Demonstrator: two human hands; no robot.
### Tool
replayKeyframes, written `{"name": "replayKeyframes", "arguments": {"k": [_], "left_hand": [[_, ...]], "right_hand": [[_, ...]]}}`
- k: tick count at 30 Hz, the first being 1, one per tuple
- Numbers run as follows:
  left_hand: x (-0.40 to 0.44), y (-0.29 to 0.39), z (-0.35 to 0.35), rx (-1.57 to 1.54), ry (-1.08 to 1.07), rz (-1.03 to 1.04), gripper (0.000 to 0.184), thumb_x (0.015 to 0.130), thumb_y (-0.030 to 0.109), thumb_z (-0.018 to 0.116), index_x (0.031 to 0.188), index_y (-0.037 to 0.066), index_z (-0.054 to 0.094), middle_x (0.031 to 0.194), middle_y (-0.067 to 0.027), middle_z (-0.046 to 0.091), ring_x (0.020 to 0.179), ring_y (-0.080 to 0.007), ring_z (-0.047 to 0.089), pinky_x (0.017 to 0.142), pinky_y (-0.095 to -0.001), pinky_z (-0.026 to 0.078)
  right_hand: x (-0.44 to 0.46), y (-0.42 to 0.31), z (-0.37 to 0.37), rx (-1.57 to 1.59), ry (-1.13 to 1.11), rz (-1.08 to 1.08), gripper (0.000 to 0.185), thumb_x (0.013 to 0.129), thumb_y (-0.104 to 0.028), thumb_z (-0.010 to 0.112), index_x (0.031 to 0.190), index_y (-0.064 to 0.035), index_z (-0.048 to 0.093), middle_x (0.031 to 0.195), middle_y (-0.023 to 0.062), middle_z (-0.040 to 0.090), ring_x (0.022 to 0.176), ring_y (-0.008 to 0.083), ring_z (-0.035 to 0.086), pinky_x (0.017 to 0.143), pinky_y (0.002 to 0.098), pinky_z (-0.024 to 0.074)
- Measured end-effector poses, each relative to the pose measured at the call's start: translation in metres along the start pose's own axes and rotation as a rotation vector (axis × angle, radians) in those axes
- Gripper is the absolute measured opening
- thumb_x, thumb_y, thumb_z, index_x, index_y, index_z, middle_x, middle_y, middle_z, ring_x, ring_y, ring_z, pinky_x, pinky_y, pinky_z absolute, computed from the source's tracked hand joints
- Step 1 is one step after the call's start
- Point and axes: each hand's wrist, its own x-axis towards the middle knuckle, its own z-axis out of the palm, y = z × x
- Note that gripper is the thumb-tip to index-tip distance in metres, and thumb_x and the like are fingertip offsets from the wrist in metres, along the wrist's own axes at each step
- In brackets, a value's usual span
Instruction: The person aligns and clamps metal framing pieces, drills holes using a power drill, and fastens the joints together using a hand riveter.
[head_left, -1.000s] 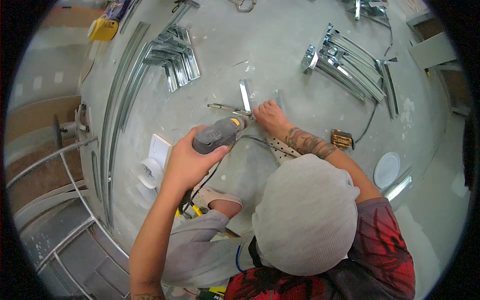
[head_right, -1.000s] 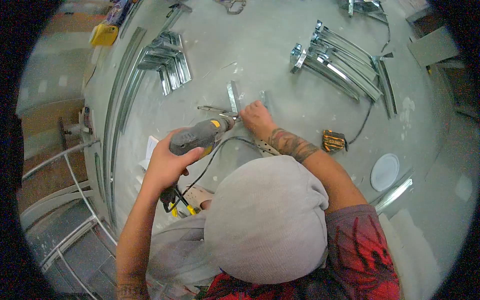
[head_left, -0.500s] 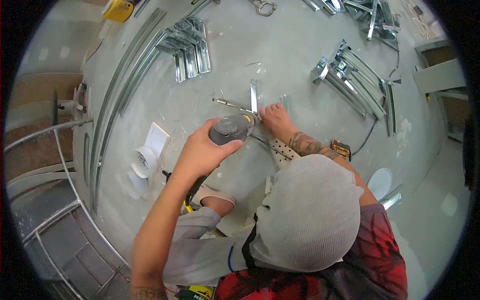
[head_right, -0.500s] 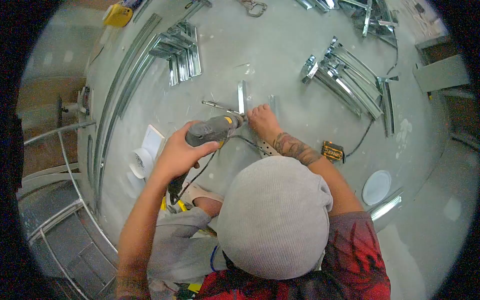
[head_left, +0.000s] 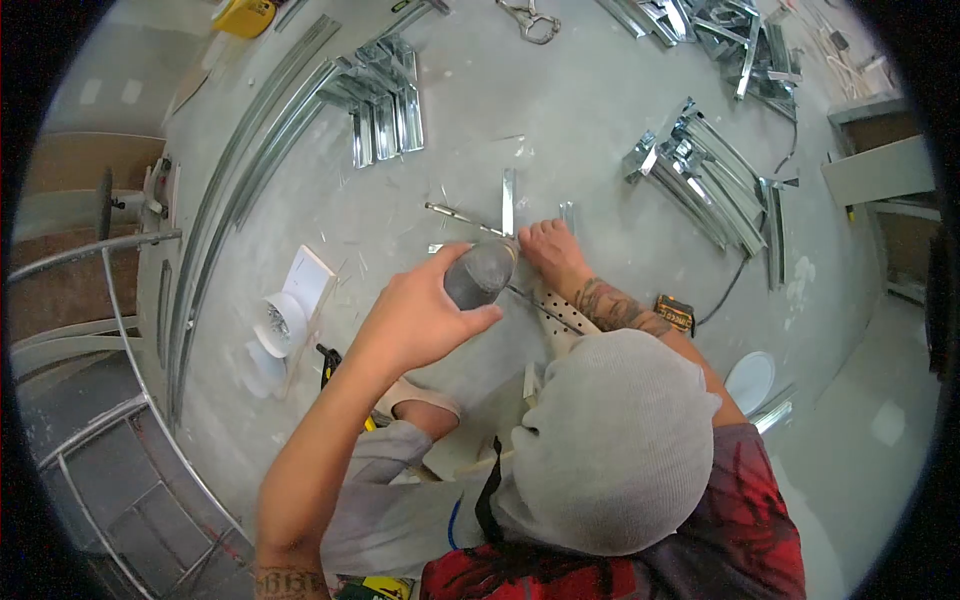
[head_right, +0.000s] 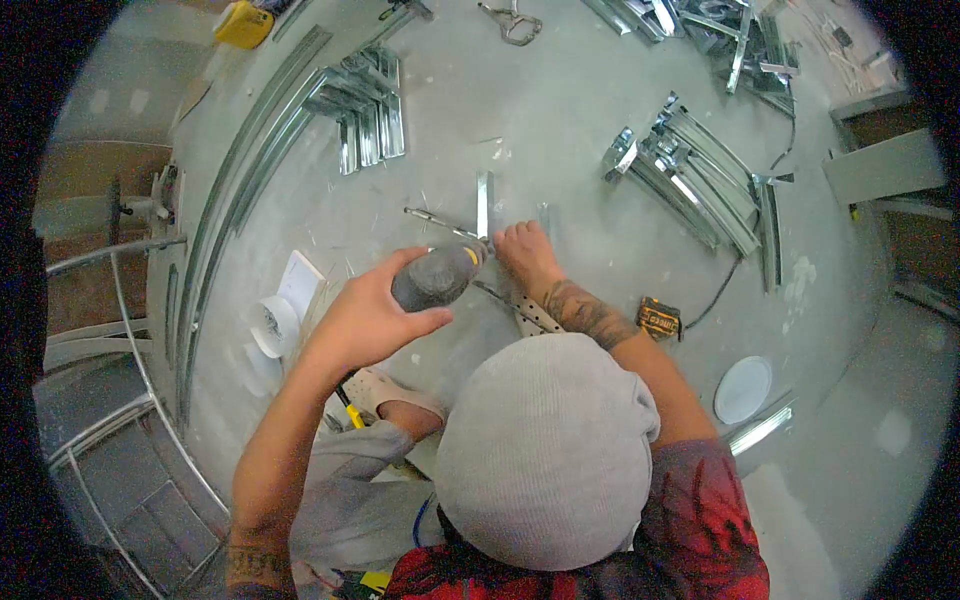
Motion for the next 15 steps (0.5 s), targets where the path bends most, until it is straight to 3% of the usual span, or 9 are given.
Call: {"name": "replayKeyframes", "arguments": {"k": [5,9,11,12,14,15], "left_hand": [[0.0,-0.004,0.007,-0.04,-0.038,-0.031,0.077,0.069,0.039,0.077,0.132,0.004,0.05,0.108,-0.0266,0.065,0.103,-0.0379,0.063,0.088,-0.0396,0.05],[0.003,-0.011,0.004,-0.085,-0.114,-0.01,0.082,0.069,0.037,0.078,0.137,0.005,0.045,0.111,-0.0242,0.064,0.097,-0.0366,0.065,0.088,-0.0383,0.05],[0.006,-0.019,0.007,-0.332,-0.283,-0.036,0.092,0.068,0.034,0.08,0.144,0.007,0.035,0.109,-0.0181,0.063,0.086,-0.0302,0.065,0.075,-0.037,0.053],[0.007,-0.025,0.01,-0.335,-0.282,-0.039,0.092,0.068,0.034,0.08,0.144,0.007,0.035,0.109,-0.0181,0.063,0.086,-0.0302,0.065,0.075,-0.037,0.053],[0.007,-0.031,0.012,-0.719,-0.43,-0.178,0.097,0.07,0.031,0.08,0.148,0.009,0.025,0.104,-0.0129,0.061,0.078,-0.0211,0.061,0.06,-0.0333,0.053],[0.004,-0.034,0.011,-0.719,-0.422,-0.174,0.097,0.07,0.031,0.08,0.148,0.009,0.025,0.104,-0.0129,0.061,0.078,-0.0211,0.061,0.06,-0.0333,0.053]], "right_hand": [[-0.005,-0.003,0.001,0.012,0.003,0.011,0.002,0.081,-0.014,0.053,0.081,-0.0121,0.054,0.074,0.0052,0.057,0.077,0.0225,0.058,0.071,0.0359,0.0411],[0.001,0.001,0.002,0.058,0.043,0.027,0.002,0.081,-0.013,0.052,0.081,-0.011,0.054,0.073,0.0057,0.057,0.076,0.0229,0.057,0.071,0.0364,0.0408],[-0.002,-0.001,0.002,0.054,0.017,0.037,0.002,0.081,-0.013,0.052,0.08,-0.0108,0.053,0.073,0.0057,0.057,0.076,0.0229,0.057,0.071,0.0363,0.0407],[-0.001,-0.001,0.002,0.075,0.016,0.032,0.002,0.081,-0.013,0.053,0.081,-0.0109,0.054,0.073,0.0058,0.057,0.076,0.023,0.058,0.072,0.0366,0.0408],[0.002,0.0,0.003,0.093,0.026,0.017,0.002,0.081,-0.013,0.053,0.081,-0.011,0.054,0.074,0.0059,0.058,0.076,0.0231,0.058,0.072,0.0368,0.0409],[0.002,0.0,0.004,0.081,0.006,0.021,0.003,0.08,-0.014,0.054,0.081,-0.0111,0.055,0.074,0.006,0.058,0.076,0.0232,0.059,0.072,0.0371,0.041]]}}
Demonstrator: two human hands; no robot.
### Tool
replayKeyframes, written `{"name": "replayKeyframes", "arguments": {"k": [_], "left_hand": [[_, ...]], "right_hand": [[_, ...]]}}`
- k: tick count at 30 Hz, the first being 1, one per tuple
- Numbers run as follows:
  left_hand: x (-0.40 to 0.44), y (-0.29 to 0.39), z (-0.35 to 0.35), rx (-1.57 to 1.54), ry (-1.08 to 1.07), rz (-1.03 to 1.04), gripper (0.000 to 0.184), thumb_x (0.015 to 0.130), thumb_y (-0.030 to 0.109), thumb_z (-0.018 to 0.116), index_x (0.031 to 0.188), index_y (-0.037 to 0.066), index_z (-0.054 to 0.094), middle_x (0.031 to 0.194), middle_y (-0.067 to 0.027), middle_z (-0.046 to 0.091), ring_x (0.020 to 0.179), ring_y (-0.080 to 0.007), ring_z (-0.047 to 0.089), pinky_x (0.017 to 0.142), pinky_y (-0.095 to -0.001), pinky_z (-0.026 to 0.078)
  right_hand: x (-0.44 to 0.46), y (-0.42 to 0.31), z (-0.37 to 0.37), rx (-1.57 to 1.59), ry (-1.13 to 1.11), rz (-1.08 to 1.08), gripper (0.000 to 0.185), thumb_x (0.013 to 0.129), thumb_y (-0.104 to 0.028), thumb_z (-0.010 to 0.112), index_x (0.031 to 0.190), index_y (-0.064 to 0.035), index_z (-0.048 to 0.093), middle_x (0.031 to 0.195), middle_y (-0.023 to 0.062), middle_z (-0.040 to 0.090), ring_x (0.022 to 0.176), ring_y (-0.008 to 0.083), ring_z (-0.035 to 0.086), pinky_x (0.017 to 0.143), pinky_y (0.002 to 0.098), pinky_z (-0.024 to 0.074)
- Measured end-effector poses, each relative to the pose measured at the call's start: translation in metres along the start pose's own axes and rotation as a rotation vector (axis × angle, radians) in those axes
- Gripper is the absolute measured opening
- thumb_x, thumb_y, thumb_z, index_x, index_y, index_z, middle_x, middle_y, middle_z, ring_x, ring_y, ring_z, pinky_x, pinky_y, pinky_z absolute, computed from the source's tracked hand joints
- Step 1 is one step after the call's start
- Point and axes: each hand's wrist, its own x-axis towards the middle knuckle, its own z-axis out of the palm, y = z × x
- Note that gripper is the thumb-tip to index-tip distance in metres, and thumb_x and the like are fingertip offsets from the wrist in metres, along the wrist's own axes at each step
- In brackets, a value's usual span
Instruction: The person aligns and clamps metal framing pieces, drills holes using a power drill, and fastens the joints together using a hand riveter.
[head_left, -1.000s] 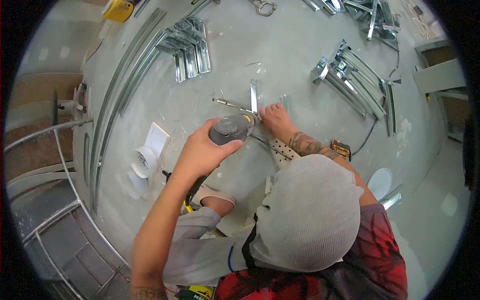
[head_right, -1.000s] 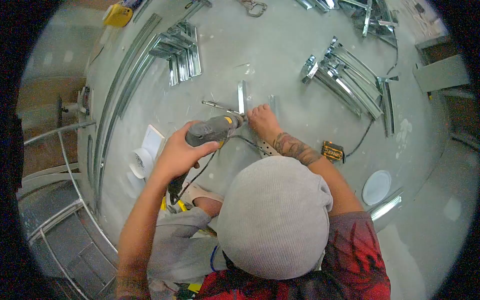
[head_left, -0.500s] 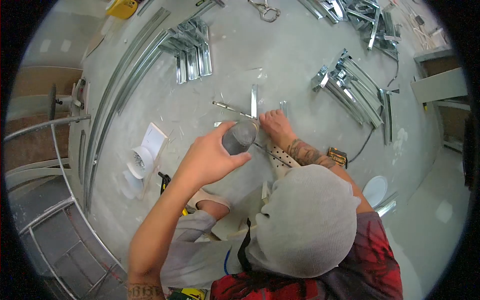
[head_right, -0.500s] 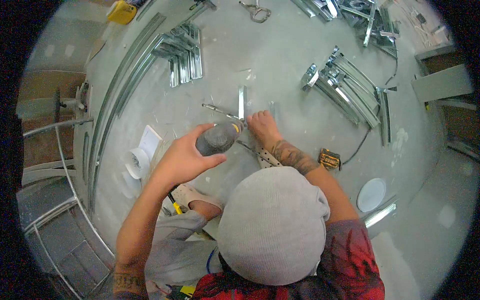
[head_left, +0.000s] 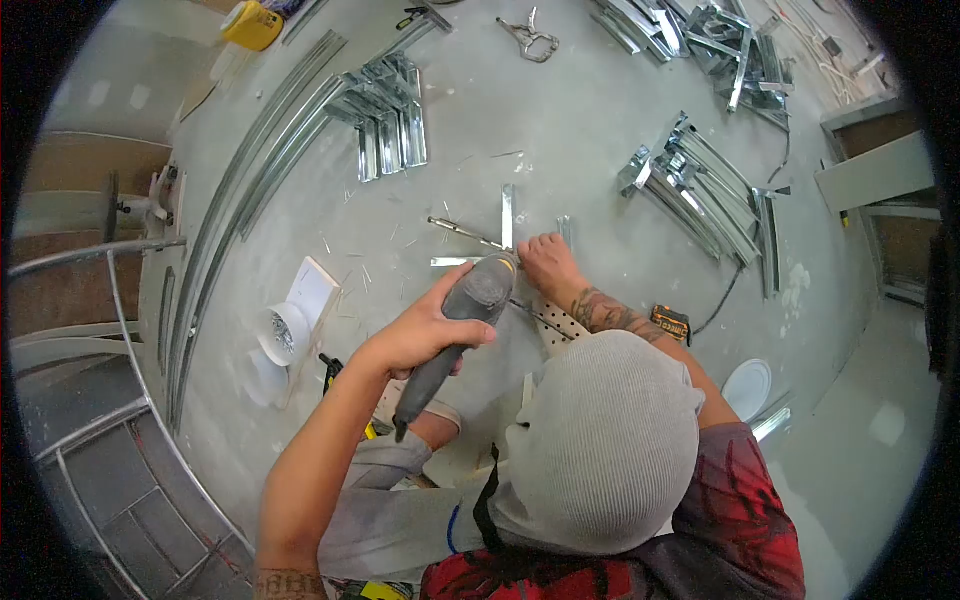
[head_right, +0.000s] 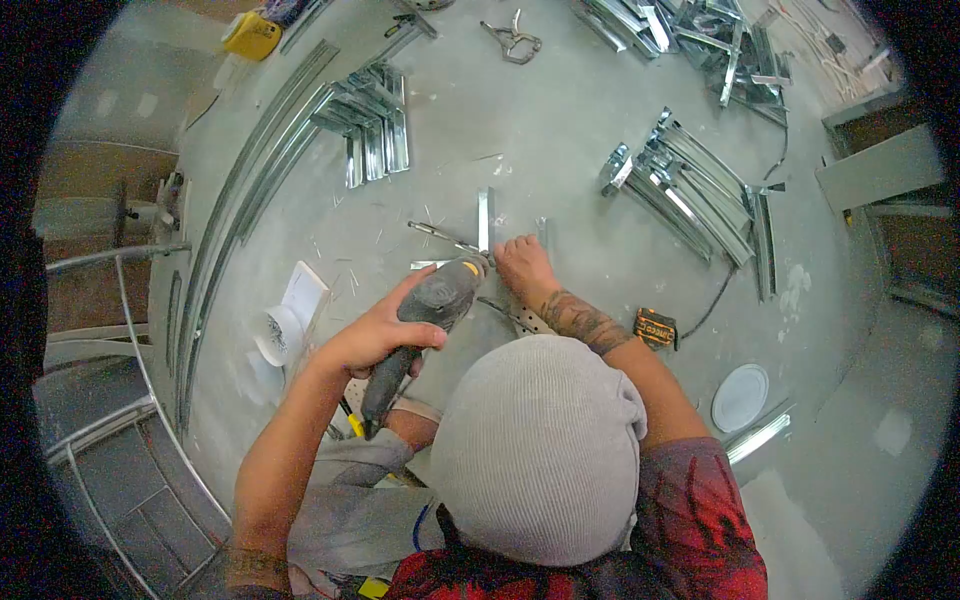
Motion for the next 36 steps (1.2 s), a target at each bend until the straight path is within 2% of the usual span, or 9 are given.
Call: {"name": "replayKeyframes", "arguments": {"k": [9,11,13,17,24,29,31,34,36], "left_hand": [[-0.066,-0.007,-0.022,-0.318,0.126,0.097,0.082,0.076,0.014,0.071,0.147,0.012,0.028,0.09,-0.0143,0.06,0.053,-0.0138,0.057,0.048,-0.0278,0.049],[-0.06,-0.034,-0.029,-0.193,0.215,0.147,0.087,0.073,0.014,0.073,0.147,0.013,0.028,0.092,-0.0144,0.061,0.064,-0.0179,0.061,0.058,-0.0321,0.052],[-0.034,-0.077,-0.041,0.646,0.606,0.614,0.094,0.068,0.016,0.075,0.149,0.016,0.027,0.102,-0.0179,0.062,0.08,-0.0267,0.065,0.072,-0.0368,0.053],[0.001,-0.114,-0.041,0.817,0.829,-0.003,0.097,0.065,0.018,0.074,0.148,0.034,0.026,0.112,-0.022,0.054,0.099,-0.0396,0.061,0.085,-0.0468,0.05],[0.065,-0.208,-0.082,1.051,0.858,-0.016,0.1,0.069,0.031,0.081,0.147,0.046,0.021,0.11,-0.0217,0.051,0.089,-0.0439,0.06,0.081,-0.0495,0.05],[0.054,-0.225,-0.106,0.999,0.832,0.096,0.095,0.073,0.03,0.078,0.149,0.041,0.021,0.109,-0.0208,0.051,0.09,-0.0383,0.061,0.08,-0.0482,0.05],[0.048,-0.229,-0.124,1.237,0.893,0.461,0.08,0.079,0.042,0.07,0.147,0.036,0.028,0.108,-0.0216,0.054,0.094,-0.04,0.06,0.082,-0.0496,0.049],[-0.013,-0.177,-0.187,1.362,0.451,0.122,0.071,0.081,0.049,0.064,0.143,0.026,0.038,0.115,-0.0244,0.057,0.1,-0.0415,0.06,0.084,-0.0508,0.048],[-0.064,-0.163,-0.236,1.226,0.515,0.031,0.057,0.082,0.039,0.064,0.133,0.018,0.05,0.105,-0.0202,0.064,0.097,-0.0374,0.062,0.083,-0.0474,0.049]], "right_hand": [[-0.002,-0.002,-0.006,0.005,0.002,-0.003,0.012,0.077,-0.02,0.061,0.082,-0.0107,0.056,0.076,0.006,0.061,0.079,0.0236,0.06,0.073,0.037,0.0416],[0.0,0.0,-0.01,0.005,0.004,-0.018,0.013,0.077,-0.02,0.062,0.082,-0.0105,0.056,0.077,0.0061,0.061,0.08,0.0237,0.06,0.074,0.0369,0.0418],[0.001,0.0,-0.003,-0.028,-0.048,-0.007,0.01,0.078,-0.018,0.061,0.083,-0.0107,0.057,0.078,0.0058,0.061,0.082,0.0233,0.059,0.077,0.0368,0.0429],[0.01,0.012,-0.011,-0.044,-0.184,0.014,0.023,0.078,-0.02,0.068,0.093,-0.008,0.056,0.09,0.0086,0.062,0.093,0.0263,0.057,0.08,0.0406,0.0425],[-0.038,0.009,-0.075,0.224,-0.021,0.139,0.033,0.08,-0.009,0.065,0.111,-0.0047,0.056,0.118,0.0162,0.051,0.115,0.0326,0.046,0.099,0.0453,0.0394],[-0.085,0.006,-0.088,0.365,0.03,0.243,0.033,0.08,-0.011,0.069,0.111,-0.0057,0.059,0.111,0.017,0.055,0.108,0.0359,0.051,0.093,0.0426,0.042],[-0.104,0.015,-0.085,0.345,0.031,0.314,0.03,0.083,-0.012,0.068,0.111,-0.0053,0.06,0.109,0.0169,0.056,0.105,0.0348,0.053,0.091,0.0411,0.0432],[-0.13,0.036,-0.077,0.425,0.0,0.478,0.029,0.085,-0.014,0.068,0.111,-0.0039,0.059,0.108,0.0159,0.057,0.102,0.0321,0.056,0.09,0.0402,0.0446],[-0.151,0.048,-0.069,0.518,0.005,0.607,0.029,0.087,-0.015,0.067,0.111,-0.003,0.059,0.108,0.0154,0.058,0.1,0.0306,0.058,0.089,0.0399,0.0456]]}}
